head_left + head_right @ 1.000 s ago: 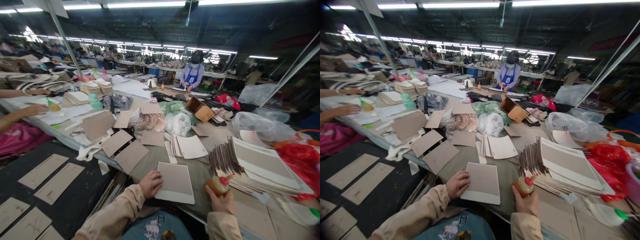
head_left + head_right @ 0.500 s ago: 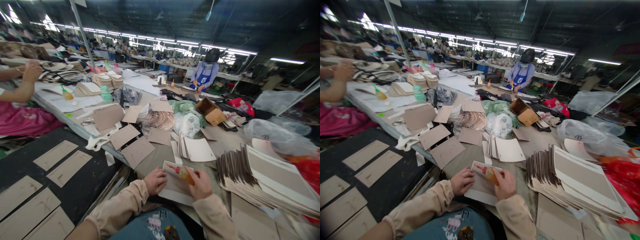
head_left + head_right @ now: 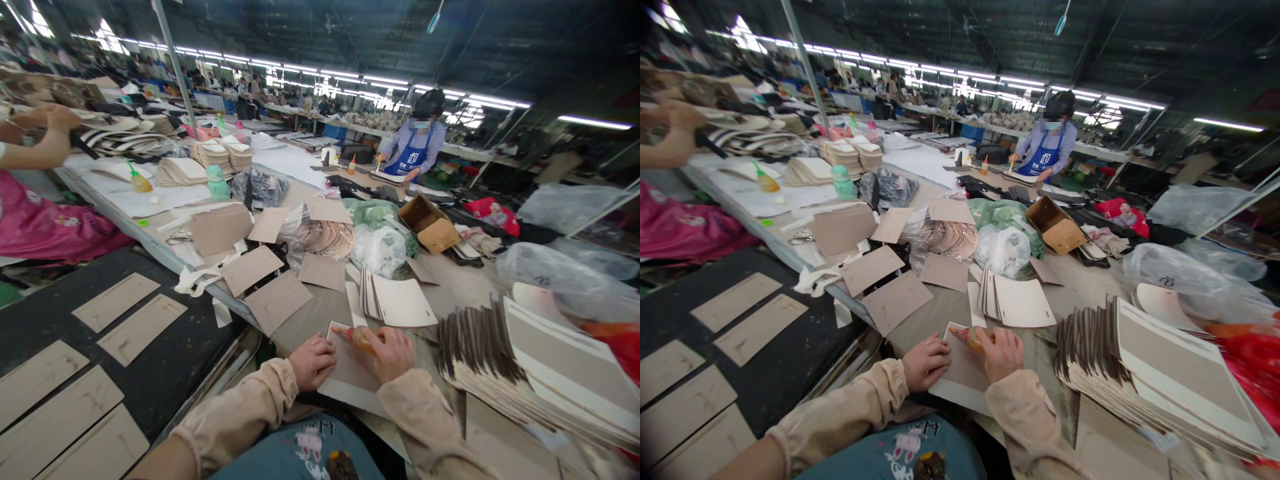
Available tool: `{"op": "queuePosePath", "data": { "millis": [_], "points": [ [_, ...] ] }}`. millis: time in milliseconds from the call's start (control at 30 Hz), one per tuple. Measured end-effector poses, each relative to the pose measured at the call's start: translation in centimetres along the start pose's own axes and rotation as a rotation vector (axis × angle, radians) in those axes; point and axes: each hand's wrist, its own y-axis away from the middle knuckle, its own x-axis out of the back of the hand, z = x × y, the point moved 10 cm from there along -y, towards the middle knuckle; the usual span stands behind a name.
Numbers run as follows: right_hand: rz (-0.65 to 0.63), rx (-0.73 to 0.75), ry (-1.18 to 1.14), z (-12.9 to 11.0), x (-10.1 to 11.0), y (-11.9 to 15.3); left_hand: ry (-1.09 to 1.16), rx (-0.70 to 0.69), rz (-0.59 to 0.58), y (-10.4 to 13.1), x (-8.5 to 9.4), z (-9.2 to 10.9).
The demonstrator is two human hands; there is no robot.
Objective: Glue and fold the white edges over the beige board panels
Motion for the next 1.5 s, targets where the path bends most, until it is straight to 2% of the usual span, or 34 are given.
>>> {"op": "queuePosePath", "data": {
  "millis": [167,300,467,700,900,1200,1333,1433,1500],
  "points": [
    [-0.011,0.057,0.022,-0.8,0.5,-0.5,0.0,-0.001,0.01,0.0,0.1,0.1],
    [-0.015,0.05,0.055,-0.2,0.9,-0.4,-0.001,0.005,0.029,-0.1,0.4,0.2],
    [-0.007,0.004,0.129,2.0,1.4,0.9,-0.002,0.014,0.027,-0.1,0.4,0.2],
    [-0.041,-0.062,0.165,6.2,1.8,4.2,0.0,0.007,0.022,-0.1,0.3,0.1],
    [0.035,-0.128,0.176,9.5,3.0,6.9,0.011,0.013,0.02,-0.1,0.2,0.2],
    [0.016,-0.244,0.232,10.6,2.9,8.0,0.02,0.025,0.013,-0.1,0.2,0.0],
    [0.006,-0.308,0.219,11.9,2.7,9.0,0.022,0.027,0.005,-0.1,0.2,0.1],
    [0.03,-0.351,0.143,13.1,2.6,10.2,0.028,0.035,0.005,-0.1,0.2,0.2],
    [0.12,-0.427,-0.006,14.1,2.9,11.1,0.037,0.049,0.005,-0.1,0.1,0.0]
  ]
}}
